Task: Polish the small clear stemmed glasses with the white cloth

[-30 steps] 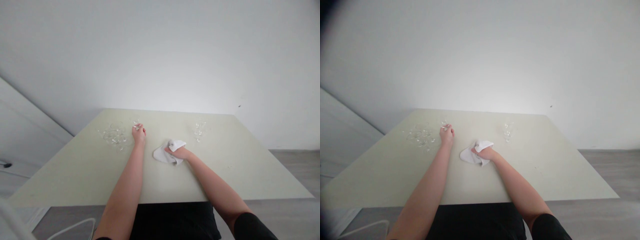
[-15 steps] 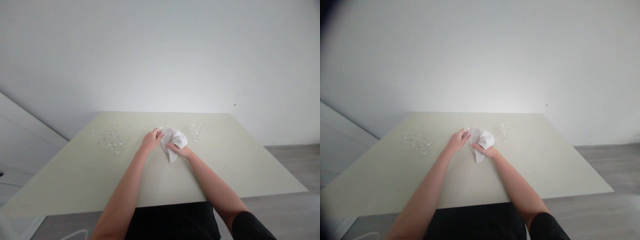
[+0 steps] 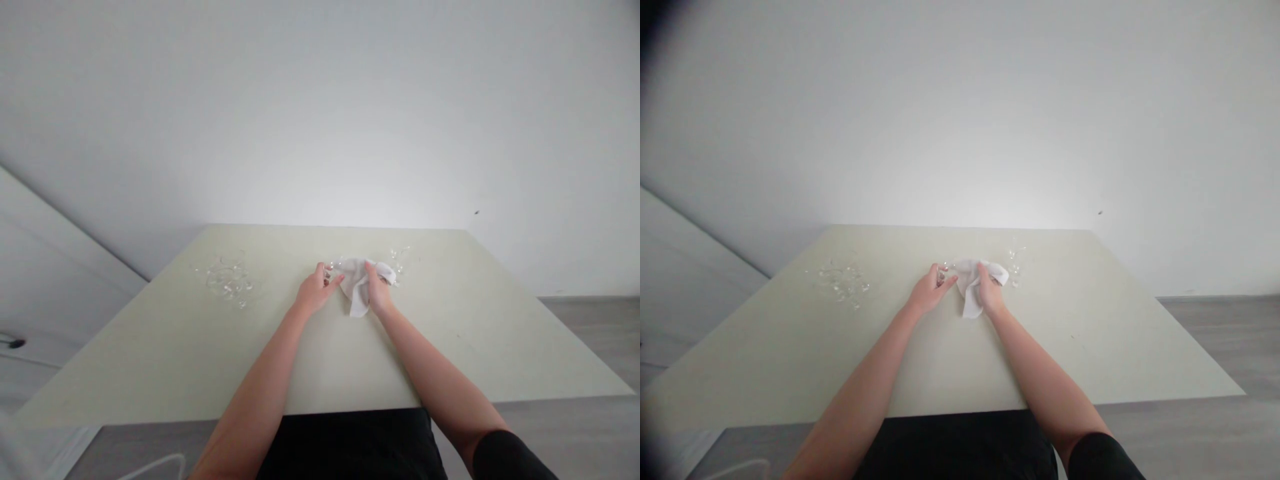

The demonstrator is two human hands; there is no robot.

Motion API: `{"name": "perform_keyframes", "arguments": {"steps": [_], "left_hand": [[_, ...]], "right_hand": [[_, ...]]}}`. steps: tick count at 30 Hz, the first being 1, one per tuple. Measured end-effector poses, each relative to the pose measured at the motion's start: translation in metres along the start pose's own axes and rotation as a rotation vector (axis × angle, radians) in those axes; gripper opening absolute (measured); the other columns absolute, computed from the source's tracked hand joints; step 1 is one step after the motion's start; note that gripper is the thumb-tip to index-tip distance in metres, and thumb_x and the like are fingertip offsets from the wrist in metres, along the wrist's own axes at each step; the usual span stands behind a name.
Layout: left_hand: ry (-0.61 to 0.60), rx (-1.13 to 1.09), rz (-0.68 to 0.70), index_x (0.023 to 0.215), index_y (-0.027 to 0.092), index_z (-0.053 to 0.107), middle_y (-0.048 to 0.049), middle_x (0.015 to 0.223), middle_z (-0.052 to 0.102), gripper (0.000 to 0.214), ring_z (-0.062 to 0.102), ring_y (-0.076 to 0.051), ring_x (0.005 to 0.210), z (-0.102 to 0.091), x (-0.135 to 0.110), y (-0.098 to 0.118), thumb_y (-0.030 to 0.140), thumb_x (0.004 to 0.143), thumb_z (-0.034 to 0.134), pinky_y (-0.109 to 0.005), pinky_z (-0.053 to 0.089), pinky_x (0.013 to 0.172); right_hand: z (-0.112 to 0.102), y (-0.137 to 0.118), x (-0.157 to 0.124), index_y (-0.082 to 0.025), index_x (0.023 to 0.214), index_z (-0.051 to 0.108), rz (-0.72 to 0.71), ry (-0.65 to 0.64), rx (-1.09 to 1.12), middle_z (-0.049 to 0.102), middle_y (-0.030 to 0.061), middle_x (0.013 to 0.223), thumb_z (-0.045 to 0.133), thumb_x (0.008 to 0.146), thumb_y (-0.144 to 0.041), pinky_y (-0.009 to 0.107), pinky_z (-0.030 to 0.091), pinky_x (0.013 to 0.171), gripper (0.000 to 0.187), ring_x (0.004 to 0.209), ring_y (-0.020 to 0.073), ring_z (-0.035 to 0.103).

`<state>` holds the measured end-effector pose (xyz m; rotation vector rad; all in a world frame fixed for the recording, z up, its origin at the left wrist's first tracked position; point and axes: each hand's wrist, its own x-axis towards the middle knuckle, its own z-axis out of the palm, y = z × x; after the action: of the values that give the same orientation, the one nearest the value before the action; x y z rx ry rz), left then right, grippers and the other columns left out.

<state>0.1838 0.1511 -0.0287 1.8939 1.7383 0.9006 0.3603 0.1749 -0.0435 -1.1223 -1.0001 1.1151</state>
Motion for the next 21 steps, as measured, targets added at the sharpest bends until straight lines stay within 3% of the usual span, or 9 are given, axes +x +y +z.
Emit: {"name": "perform_keyframes", "arguments": {"steps": [2,6,11,13,16,18,21], "left_hand": [[-0.007,0.015,-0.013,0.117,0.022,0.050,-0.0002,0.077,0.065,0.050,0.063,-0.019,0.069,0.000,0.000,0.000,0.063,0.090,0.052,-0.026,0.037,0.060],[0.023,-0.012,-0.075,0.118,0.021,0.051,-0.0023,0.079,0.067,0.050,0.065,-0.020,0.072,-0.001,0.002,-0.003,0.063,0.091,0.049,-0.027,0.040,0.062],[0.049,0.033,-0.130,0.120,0.021,0.052,-0.0038,0.081,0.069,0.052,0.068,-0.022,0.077,-0.004,0.003,-0.004,0.063,0.091,0.050,-0.028,0.041,0.064],[0.060,0.039,-0.135,0.120,0.021,0.052,-0.0040,0.081,0.070,0.052,0.068,-0.022,0.079,-0.005,0.003,-0.003,0.063,0.091,0.050,-0.028,0.042,0.065],[0.077,0.034,-0.146,0.121,0.021,0.052,-0.0040,0.081,0.070,0.052,0.069,-0.023,0.081,-0.005,0.002,-0.002,0.063,0.091,0.050,-0.028,0.042,0.067],[0.071,0.032,-0.160,0.121,0.021,0.051,-0.0042,0.081,0.070,0.052,0.069,-0.023,0.080,-0.004,0.002,-0.002,0.063,0.091,0.050,-0.028,0.043,0.067],[0.041,0.052,-0.157,0.121,0.020,0.051,-0.0047,0.082,0.070,0.049,0.069,-0.023,0.080,-0.002,0.003,-0.001,0.060,0.092,0.050,-0.028,0.043,0.067]], "right_hand": [[-0.007,-0.002,0.001,-0.022,0.103,0.070,-0.026,-0.077,-0.093,0.072,0.0076,0.118,0.069,0.074,-0.060,0.046,0.042,0.111,0.048,0.118,0.0277,0.064],[-0.021,-0.004,0.001,-0.021,0.097,0.073,-0.071,-0.580,-0.176,0.075,0.0066,0.107,0.080,0.064,-0.057,0.044,0.048,0.107,0.049,0.107,0.0262,0.068],[-0.024,-0.001,-0.008,-0.019,0.105,0.072,-0.128,-0.907,-0.240,0.075,0.0079,0.106,0.080,0.067,-0.057,0.042,0.052,0.104,0.054,0.103,0.0249,0.069],[-0.019,-0.002,-0.014,-0.019,0.112,0.070,-0.132,-0.902,-0.235,0.073,0.0086,0.111,0.075,0.071,-0.062,0.042,0.050,0.106,0.059,0.111,0.0263,0.066],[-0.008,-0.003,-0.022,-0.022,0.115,0.069,-0.166,-0.626,-0.150,0.071,0.0093,0.119,0.061,0.076,-0.076,0.044,0.046,0.111,0.067,0.118,0.0274,0.063],[-0.002,-0.002,-0.022,-0.023,0.111,0.069,-0.190,-0.452,-0.088,0.071,0.0090,0.117,0.057,0.079,-0.076,0.044,0.045,0.111,0.063,0.115,0.0269,0.063],[-0.001,-0.001,-0.018,-0.024,0.103,0.071,-0.150,-0.462,-0.096,0.073,0.0062,0.104,0.067,0.079,-0.062,0.041,0.050,0.104,0.045,0.104,0.0247,0.066]]}}
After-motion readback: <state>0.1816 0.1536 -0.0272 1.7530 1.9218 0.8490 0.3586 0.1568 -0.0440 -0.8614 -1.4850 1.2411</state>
